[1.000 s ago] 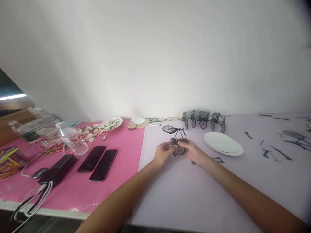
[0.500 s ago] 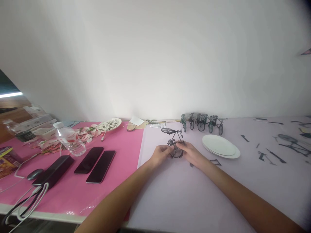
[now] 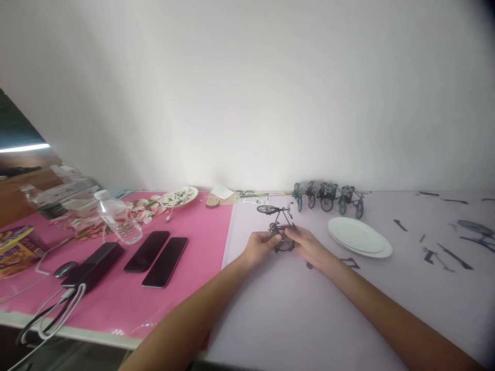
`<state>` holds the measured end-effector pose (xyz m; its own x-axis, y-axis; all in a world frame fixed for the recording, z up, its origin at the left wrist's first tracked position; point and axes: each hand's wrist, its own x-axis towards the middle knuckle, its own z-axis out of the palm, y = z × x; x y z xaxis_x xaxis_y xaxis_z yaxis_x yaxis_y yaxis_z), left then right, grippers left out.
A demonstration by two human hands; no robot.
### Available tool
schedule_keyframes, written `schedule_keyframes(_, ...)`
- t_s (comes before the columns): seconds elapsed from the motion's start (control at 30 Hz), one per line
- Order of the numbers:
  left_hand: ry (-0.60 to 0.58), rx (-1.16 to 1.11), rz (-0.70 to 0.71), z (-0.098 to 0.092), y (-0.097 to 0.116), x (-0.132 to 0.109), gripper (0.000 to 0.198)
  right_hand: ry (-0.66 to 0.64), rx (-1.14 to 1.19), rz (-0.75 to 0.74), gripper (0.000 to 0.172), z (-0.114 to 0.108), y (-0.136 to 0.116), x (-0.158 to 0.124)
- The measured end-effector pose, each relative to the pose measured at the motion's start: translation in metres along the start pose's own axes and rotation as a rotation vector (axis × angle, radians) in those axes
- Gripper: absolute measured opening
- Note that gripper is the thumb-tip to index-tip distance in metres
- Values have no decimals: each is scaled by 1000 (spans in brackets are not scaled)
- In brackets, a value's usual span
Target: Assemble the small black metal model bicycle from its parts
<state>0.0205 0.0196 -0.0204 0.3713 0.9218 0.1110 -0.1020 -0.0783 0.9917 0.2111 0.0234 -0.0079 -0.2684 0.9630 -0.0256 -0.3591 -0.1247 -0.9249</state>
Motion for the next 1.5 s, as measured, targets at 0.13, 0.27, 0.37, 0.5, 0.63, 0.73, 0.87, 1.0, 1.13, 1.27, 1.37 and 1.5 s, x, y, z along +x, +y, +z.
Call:
schedule_keyframes(0.13,102,-17,-10,0,-3,1,61,-11,-15,-15,42,-3,3,3)
schedule_keyframes(0.27,189,-44,-5,0,-4,2,60,98,-5,-29,41,-4,5,5)
schedule_keyframes(0.37,241,-41,-4,0,-4,1,59,189,1,-68,41,-5,9,7)
schedule_keyframes(0.5,285,-40,11,0,-5,1,57,271,-16,-108,37,-2,14,7)
schedule_keyframes(0.63,332,-39,-14,-1,-9,3,57,390,-175,-189,36,-2,12,2)
schedule_keyframes(0.73,349,-51,-35,-1,-10,4,57,454,-497,-313,29,-6,5,-2)
schedule_keyframes(0.87,358,-30,-29,-1,-7,3,57,296,-913,-625,12,-8,-4,-7)
schedule_keyframes(1.0,373,-4,-2,-2,-6,2,56,113,-1095,-774,24,1,-6,-15)
schedule_keyframes(1.13,357,-9,1,-2,-5,2,55,55,-1150,-799,17,11,-4,-19)
schedule_keyframes(1.27,343,-18,-8,-1,-2,1,54,25,-1180,-810,10,10,-2,-16)
schedule_keyframes(1.37,332,8,1,-1,-1,1,55,24,-1184,-807,10,8,-2,-15)
schedule_keyframes(1.5,330,40,12,-1,-1,0,55,47,-1156,-782,8,10,-2,-16)
